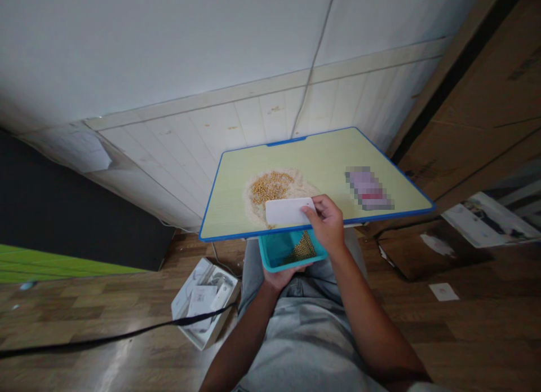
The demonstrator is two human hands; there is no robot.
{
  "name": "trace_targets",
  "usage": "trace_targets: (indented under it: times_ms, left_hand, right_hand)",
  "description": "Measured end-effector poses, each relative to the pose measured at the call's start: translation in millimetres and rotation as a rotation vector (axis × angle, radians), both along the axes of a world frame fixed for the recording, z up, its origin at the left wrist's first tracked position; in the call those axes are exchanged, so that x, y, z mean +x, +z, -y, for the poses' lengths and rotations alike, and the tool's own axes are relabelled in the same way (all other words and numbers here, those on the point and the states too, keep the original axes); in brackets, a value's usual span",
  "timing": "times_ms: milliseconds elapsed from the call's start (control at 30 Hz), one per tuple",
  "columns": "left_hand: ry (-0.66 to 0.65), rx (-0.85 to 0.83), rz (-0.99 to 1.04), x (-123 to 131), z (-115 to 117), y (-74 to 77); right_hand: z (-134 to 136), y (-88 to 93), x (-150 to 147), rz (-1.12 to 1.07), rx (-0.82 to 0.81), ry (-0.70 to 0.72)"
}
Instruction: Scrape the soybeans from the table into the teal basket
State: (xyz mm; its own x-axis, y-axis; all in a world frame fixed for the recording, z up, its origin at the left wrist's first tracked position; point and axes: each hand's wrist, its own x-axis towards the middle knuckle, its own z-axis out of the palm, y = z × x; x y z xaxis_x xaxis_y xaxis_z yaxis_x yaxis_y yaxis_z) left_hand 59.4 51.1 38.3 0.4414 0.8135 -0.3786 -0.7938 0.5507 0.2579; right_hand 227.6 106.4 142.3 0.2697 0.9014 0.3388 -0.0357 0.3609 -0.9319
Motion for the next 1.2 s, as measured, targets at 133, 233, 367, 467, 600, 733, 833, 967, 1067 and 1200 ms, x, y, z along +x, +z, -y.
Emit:
trace_targets:
  times_ms: [133, 233, 367, 467, 600, 733, 833, 967, 1067, 1200]
  left_hand:
    - [-0.019, 0.035, -0.03, 0, 1, -0.3]
    - [-0.02, 0.03, -0.021, 1, 1, 3.8]
    - [0.016, -0.023, -0.036, 3, 1, 8.4]
    - [0.033, -0.045, -0.05, 3, 0, 5.9]
    - [0.018, -0.068, -0.019, 0, -1, -2.7]
    - [0.022, -0.071, 0.031, -2, -2, -8.7]
    - [0.016, -0.092, 0.041, -3, -3, -9.2]
    - [0.027, -0.092, 0.056, -3, -3, -7.1]
    - [0.024, -0.103, 0.051, -3, -2, -6.3]
    - [0.014, -0.112, 0.05, -3, -1, -6.8]
  right_hand:
    - [0, -0.1, -2, 0.006, -0.009, 0.014]
    - [0, -0.2, -2, 0.005, -0.012, 0.011]
    - [1, -0.2, -1, -0.014, -0.008, 0.014]
    - [1, -0.4, 1, -0.012, -0.01, 0.023]
    - [0, -0.1, 4, -0.008, 0.004, -0.01]
    - [1, -0.2, 7, -0.012, 0.021, -0.088]
    - [3, -1.5, 5, -0.005, 0.006, -0.06]
    - [4, -4.2, 3, 0.01, -0.013, -0.036]
    - [2, -5.9, 5, 0.006, -0.015, -0.091]
    - [-2, -8.7, 12, -0.004, -0.015, -0.198]
